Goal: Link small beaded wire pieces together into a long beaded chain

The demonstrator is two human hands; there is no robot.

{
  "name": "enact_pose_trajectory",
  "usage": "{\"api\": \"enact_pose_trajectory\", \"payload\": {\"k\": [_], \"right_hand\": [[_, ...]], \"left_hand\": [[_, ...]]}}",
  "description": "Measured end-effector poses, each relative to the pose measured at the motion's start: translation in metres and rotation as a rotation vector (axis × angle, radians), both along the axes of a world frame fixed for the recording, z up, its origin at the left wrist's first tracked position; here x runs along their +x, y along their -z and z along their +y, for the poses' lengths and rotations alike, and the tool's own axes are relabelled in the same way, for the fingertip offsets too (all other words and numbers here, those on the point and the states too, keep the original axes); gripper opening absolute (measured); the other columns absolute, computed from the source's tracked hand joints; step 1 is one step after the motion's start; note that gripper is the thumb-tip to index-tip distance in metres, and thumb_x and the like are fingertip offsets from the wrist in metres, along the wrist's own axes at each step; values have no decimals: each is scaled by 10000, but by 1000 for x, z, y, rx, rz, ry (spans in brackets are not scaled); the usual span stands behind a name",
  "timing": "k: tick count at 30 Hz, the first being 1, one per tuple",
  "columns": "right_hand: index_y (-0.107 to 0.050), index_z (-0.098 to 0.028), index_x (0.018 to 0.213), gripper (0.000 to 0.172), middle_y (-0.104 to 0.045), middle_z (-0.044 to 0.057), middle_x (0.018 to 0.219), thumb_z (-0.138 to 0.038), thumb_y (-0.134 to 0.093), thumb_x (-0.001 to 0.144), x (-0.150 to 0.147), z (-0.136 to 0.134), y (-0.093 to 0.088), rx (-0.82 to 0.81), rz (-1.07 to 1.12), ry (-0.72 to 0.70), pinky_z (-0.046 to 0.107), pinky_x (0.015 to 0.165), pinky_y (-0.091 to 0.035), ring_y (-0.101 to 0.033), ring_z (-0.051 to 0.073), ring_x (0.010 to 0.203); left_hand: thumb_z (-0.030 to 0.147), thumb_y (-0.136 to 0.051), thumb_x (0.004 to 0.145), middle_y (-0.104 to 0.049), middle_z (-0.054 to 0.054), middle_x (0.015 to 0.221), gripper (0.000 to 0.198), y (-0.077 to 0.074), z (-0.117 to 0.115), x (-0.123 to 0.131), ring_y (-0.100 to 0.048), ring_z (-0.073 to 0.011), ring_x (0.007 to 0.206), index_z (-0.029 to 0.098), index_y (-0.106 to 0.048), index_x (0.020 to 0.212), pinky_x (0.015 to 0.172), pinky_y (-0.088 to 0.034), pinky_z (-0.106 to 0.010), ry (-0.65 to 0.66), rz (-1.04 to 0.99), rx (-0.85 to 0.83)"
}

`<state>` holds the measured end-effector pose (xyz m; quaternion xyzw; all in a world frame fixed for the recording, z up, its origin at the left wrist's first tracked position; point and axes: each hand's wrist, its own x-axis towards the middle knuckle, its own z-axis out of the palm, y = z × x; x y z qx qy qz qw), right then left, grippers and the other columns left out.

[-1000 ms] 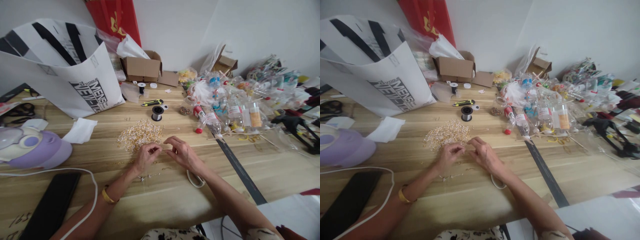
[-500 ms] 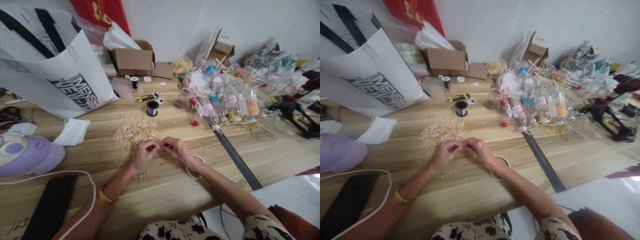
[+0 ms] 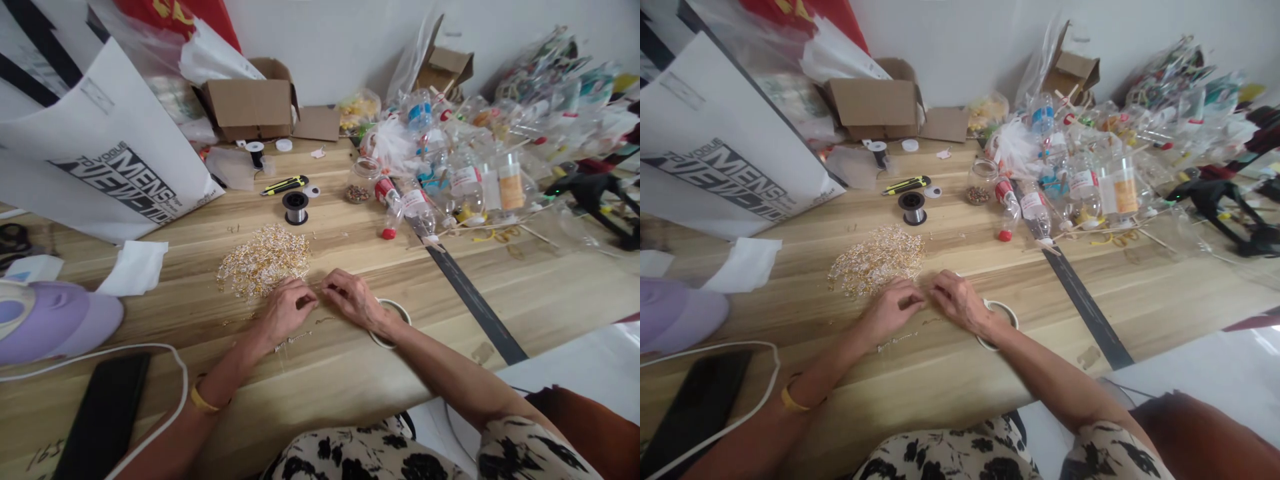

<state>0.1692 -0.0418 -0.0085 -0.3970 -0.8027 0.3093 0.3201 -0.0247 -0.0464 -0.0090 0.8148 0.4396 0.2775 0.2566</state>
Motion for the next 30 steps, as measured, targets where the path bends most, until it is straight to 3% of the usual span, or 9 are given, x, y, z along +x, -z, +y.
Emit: {"api": "enact_pose_trajectory", "payload": {"k": [9, 30], "right_hand": [[-594, -175, 852, 138, -577, 38, 815, -117, -479, 900, 1, 2, 4, -3, -12, -54, 267, 723, -414, -529, 149, 758], [-593, -164, 821, 103, -599, 26, 787, -95, -527, 860, 1, 2, 5, -12, -4, -27, 249, 710, -407, -535, 139, 729]], "left_hand": [[107, -612, 786, -646, -37, 757, 126, -1, -5, 5, -537, -203, 826, 190, -663, 704, 749, -437, -322, 40, 246, 44], [129, -616, 807, -625, -38, 775, 116, 2, -4, 7, -533, -209, 824, 179, -614, 702, 737, -424, -323, 55, 300, 73]]}}
